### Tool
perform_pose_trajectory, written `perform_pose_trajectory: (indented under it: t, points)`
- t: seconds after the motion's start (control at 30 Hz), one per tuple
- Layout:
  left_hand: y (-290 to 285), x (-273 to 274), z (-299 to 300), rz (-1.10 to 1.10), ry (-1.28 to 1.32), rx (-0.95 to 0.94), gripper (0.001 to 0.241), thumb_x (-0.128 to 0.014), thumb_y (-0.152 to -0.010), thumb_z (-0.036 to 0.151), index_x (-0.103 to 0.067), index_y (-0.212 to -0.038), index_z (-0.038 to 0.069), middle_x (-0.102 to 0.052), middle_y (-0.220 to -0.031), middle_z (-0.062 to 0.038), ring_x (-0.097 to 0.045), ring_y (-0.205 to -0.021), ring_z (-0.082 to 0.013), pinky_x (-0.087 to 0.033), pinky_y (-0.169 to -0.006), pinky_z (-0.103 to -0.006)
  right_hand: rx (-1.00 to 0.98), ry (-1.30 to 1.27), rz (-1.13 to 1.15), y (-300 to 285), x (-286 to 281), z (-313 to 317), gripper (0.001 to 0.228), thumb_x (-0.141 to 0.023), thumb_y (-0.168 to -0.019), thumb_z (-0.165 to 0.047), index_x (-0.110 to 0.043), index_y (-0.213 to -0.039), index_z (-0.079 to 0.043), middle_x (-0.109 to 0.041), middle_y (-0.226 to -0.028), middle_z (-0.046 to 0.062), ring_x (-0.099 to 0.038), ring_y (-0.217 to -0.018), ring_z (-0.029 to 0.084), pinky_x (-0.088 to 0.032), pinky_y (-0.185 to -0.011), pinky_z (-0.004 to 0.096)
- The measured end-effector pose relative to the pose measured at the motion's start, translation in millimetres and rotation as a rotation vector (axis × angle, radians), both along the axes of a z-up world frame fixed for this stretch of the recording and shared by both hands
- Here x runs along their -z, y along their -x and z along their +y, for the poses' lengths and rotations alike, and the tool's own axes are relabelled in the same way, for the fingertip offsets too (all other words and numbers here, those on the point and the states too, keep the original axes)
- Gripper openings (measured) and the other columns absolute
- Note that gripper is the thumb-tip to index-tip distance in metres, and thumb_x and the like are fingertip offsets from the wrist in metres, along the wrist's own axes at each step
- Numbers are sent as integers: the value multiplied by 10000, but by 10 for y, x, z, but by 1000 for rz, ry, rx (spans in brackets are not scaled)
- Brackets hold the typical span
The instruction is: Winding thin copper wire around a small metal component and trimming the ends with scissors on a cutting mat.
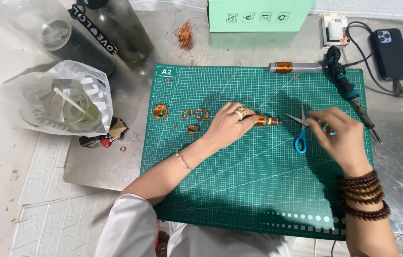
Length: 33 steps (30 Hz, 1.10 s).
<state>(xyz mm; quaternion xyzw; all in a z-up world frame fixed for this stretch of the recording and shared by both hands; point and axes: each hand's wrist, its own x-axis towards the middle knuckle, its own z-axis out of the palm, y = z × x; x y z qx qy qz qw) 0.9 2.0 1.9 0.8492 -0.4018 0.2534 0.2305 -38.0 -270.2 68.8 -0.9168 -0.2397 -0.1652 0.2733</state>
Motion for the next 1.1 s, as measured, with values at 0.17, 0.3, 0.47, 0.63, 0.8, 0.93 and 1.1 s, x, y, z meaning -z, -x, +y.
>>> perform_pose_trajectory:
  t: [0.17, 0.3, 0.47, 0.63, 0.8, 0.93, 1.1]
  points:
    - [-17, -43, -1, -11, -3, -7, 145, -690, -864, 183, -704, -982, 100, -661, -953, -9, -534, -841, -210, -425, -705, -339, -5, -93, 6, -17, -73, -50, 139, -596, -974, -11, -670, -1043, 84, -671, -975, 186, -641, -747, 225, -531, -658, 298]
    - [-24, -54, -1, -8, 16, -7, 144, -682, -873, 181, -710, -988, 100, -660, -958, -3, -521, -830, -199, -399, -684, -328, 1, 204, -74, -13, -24, -110, 216, -673, -895, -185, -703, -1065, -55, -575, -1171, 132, -526, -942, 283, -525, -753, 377]
    - [-14, -36, -1, 43, 10, -1, 150, -683, -867, 200, -708, -990, 119, -674, -962, 2, -514, -823, -190, -383, -675, -317, 28, 484, -197, 56, -43, -23, 280, -689, -844, -371, -712, -1041, -172, -477, -1184, 156, -445, -1036, 357, -474, -865, 452]
    - [-40, -51, 6, 17, 19, -11, 133, -687, -866, 193, -714, -976, 123, -676, -957, 14, -530, -845, -198, -395, -686, -322, -31, 543, -117, 12, -61, -33, 503, -655, -725, -493, -699, -1068, -128, -527, -1249, 139, -508, -1056, 341, -528, -852, 453]
    - [-42, -20, 8, 27, -3, -19, 144, -673, -877, 197, -709, -1003, 137, -679, -978, 13, -537, -859, -204, -392, -689, -332, 1, 485, -92, 23, -4, -95, 202, -657, -929, -191, -703, -1107, -109, -663, -774, 4, -618, -661, 151, -539, -619, 302]
    - [-41, -39, 8, 27, 27, -11, 125, -664, -881, 191, -712, -975, 123, -671, -962, 8, -538, -848, -215, -394, -686, -335, 46, 472, -134, 36, 22, -49, 92, -673, -971, -195, -702, -981, -108, -486, -763, 27, -509, -672, 159, -376, -417, 262]
    - [-42, -57, 13, 10, 28, -7, 134, -651, -892, 189, -709, -993, 123, -666, -961, 10, -522, -827, -191, -373, -683, -323, 56, 449, -196, 40, -15, 13, 85, -664, -995, -112, -666, -927, -62, -635, -789, 10, -607, -685, 125, -406, -466, 230]
